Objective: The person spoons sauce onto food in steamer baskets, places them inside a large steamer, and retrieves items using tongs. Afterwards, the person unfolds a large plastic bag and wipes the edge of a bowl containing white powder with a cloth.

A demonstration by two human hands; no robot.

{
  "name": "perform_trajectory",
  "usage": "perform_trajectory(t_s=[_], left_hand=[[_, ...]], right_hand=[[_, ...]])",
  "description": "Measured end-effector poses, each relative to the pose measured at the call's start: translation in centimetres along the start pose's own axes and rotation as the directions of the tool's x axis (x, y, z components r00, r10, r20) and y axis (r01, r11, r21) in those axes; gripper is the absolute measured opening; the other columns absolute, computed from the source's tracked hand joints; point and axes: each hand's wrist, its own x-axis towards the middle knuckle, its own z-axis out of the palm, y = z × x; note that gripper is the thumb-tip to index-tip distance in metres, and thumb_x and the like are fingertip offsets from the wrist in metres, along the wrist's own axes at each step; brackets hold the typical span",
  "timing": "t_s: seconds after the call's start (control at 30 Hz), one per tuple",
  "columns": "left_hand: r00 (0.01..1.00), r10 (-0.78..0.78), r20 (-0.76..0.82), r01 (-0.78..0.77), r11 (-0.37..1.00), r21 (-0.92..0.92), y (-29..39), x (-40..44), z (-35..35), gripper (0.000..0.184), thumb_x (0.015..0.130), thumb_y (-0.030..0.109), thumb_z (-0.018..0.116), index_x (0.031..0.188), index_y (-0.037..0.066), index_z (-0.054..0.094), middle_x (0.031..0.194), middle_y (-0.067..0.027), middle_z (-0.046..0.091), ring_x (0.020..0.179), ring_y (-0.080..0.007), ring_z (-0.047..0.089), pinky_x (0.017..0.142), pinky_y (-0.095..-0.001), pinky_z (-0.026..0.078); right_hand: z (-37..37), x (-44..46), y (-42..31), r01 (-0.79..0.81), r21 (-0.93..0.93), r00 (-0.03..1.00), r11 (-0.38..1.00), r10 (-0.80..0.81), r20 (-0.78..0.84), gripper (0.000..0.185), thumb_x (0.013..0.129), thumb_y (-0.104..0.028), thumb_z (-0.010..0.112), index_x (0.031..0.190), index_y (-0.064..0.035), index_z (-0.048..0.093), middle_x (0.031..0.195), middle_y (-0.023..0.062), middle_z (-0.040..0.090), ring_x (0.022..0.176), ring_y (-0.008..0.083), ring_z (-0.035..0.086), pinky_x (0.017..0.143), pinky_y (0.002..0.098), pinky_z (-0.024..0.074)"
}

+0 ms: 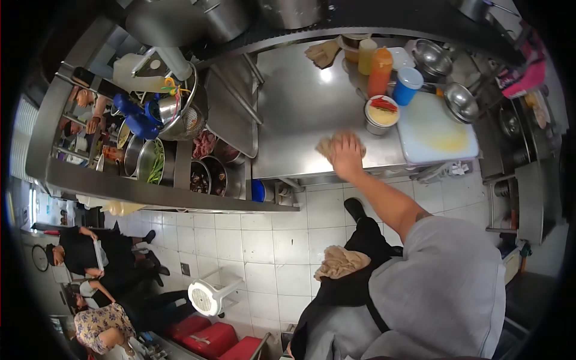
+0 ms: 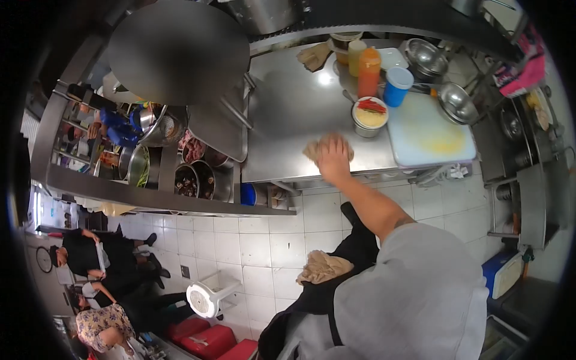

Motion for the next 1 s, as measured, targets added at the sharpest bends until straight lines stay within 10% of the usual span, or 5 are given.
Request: perform_trajectory(t_s=[0.23,0.43,0.7,0.8,1.0], left_hand=[[0.965,0.249,-0.081,-0.255,0.830,-0.496,14.9,5.5,-2.4,0.036,0.091,0.018,0.060,0.119,-0.004,0.054,0.090,-0.0107,0.065,0.071,-0.0182,0.061,0.063,-0.0314,0.048],[0.759,0.641,-0.113,-0.596,0.615,-0.515,36.9,1.7,-7.3,0.047,0.094,0.025,0.055,0.133,0.001,0.045,0.110,-0.0116,0.060,0.092,-0.0200,0.062,0.077,-0.0323,0.051],[0.791,0.413,0.451,0.014,0.725,-0.689,53.4,-1.2,0.5,0.063,0.094,0.054,0.047,0.135,0.007,0.043,0.132,-0.0153,0.048,0.114,-0.0297,0.052,0.090,-0.0474,0.046],[0.281,0.712,0.644,0.204,0.611,-0.765,55.8,-2.4,6.3,0.053,0.097,0.051,0.043,0.125,0.007,0.051,0.128,-0.0123,0.053,0.116,-0.0245,0.052,0.095,-0.0440,0.044],[-0.060,0.684,0.727,-0.086,0.722,-0.686,58.7,-14.5,-0.5,0.054,0.100,0.046,0.041,0.135,0.005,0.047,0.133,-0.0117,0.053,0.116,-0.0214,0.055,0.097,-0.0360,0.044]], right_hand=[[-5.7,-11.8,-2.4,-0.119,0.468,0.954,0.876,-0.030,0.299,0.033,0.081,-0.015,0.057,0.112,-0.0065,0.058,0.116,0.0196,0.053,0.108,0.0386,0.051,0.092,0.0485,0.0422],[-10.5,-6.9,6.7,-0.106,-0.004,0.988,0.994,0.105,-0.116,0.039,0.078,-0.013,0.061,0.115,-0.0030,0.055,0.118,0.0197,0.052,0.110,0.0389,0.049,0.092,0.0473,0.0423],[-11.2,-11.1,-1.3,-0.601,0.680,0.746,0.420,-0.012,0.666,0.043,0.085,-0.020,0.058,0.122,0.0002,0.050,0.118,0.0205,0.056,0.111,0.0394,0.054,0.093,0.0476,0.0434],[-9.4,-13.3,-3.1,0.213,0.592,0.977,0.777,-0.183,-0.111,0.043,0.087,-0.014,0.054,0.129,-0.0033,0.046,0.117,0.0204,0.057,0.105,0.0363,0.058,0.092,0.0409,0.0457],[-19.8,-6.6,10.8,-0.215,0.703,0.974,0.678,0.199,0.105,0.039,0.089,-0.009,0.052,0.126,0.0013,0.046,0.122,0.0218,0.053,0.114,0.0352,0.052,0.099,0.0390,0.0408]])
